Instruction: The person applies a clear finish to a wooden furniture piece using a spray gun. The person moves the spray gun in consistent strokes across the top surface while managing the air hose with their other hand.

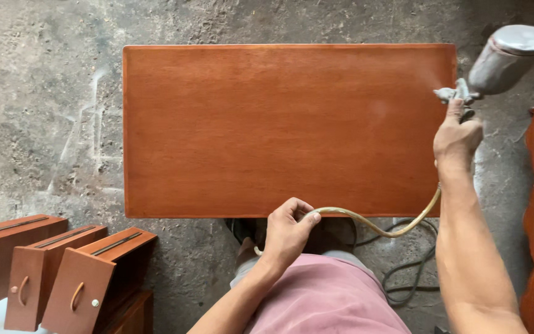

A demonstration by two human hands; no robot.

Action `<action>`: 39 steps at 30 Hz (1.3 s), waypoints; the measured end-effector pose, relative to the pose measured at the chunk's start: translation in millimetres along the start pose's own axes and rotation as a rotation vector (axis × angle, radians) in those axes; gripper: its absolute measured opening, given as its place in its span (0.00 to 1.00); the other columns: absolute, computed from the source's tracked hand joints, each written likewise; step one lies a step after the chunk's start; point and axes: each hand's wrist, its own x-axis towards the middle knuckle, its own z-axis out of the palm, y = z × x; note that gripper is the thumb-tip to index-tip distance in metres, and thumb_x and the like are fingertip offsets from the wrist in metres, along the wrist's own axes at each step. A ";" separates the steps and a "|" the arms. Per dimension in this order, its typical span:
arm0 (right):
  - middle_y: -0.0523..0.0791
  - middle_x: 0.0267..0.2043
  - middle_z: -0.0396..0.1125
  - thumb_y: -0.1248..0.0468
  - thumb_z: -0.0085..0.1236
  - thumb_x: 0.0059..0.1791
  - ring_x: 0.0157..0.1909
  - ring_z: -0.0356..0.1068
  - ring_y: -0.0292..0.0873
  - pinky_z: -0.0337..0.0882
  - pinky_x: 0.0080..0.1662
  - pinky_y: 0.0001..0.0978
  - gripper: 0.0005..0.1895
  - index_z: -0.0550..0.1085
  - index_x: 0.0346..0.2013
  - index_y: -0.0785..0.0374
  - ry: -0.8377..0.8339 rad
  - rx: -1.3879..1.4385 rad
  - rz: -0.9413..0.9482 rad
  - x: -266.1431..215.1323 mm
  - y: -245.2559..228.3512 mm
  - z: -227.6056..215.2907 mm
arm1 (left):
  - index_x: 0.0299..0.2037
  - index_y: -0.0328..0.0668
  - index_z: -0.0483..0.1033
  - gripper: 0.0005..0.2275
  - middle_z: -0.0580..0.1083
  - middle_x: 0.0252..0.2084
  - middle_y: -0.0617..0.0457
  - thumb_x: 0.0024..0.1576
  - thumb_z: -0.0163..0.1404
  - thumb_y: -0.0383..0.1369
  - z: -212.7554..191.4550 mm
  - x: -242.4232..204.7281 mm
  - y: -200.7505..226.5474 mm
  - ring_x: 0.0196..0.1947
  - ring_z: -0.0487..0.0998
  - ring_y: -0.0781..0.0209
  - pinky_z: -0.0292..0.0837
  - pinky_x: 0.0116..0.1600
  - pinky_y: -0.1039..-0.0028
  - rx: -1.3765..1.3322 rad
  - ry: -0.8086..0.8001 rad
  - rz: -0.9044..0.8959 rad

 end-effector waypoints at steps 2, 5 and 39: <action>0.44 0.34 0.69 0.48 0.47 0.64 0.33 0.69 0.39 0.69 0.33 0.36 0.23 0.70 0.43 0.67 0.071 -0.042 -0.033 14.2 19.8 -3.6 | 0.35 0.34 0.79 0.06 0.74 0.23 0.57 0.53 0.60 0.30 7.6 -0.3 -1.5 0.24 0.70 0.71 0.69 0.31 0.76 0.060 -0.009 0.035; 0.43 0.37 0.72 0.50 0.46 0.65 0.34 0.72 0.38 0.71 0.34 0.36 0.20 0.72 0.46 0.65 0.101 0.010 -0.134 19.6 26.7 3.1 | 0.35 0.34 0.80 0.06 0.75 0.23 0.55 0.53 0.60 0.30 4.8 0.2 -2.5 0.25 0.72 0.71 0.70 0.31 0.76 0.075 0.024 0.092; 0.40 0.25 0.63 0.41 0.46 0.59 0.22 0.60 0.33 0.59 0.23 0.28 0.25 0.66 0.39 0.62 -0.848 0.366 0.007 -266.4 -287.9 264.6 | 0.37 0.35 0.80 0.05 0.73 0.24 0.60 0.54 0.60 0.27 -347.0 -38.6 -7.7 0.23 0.68 0.76 0.63 0.27 0.82 -0.005 0.663 0.082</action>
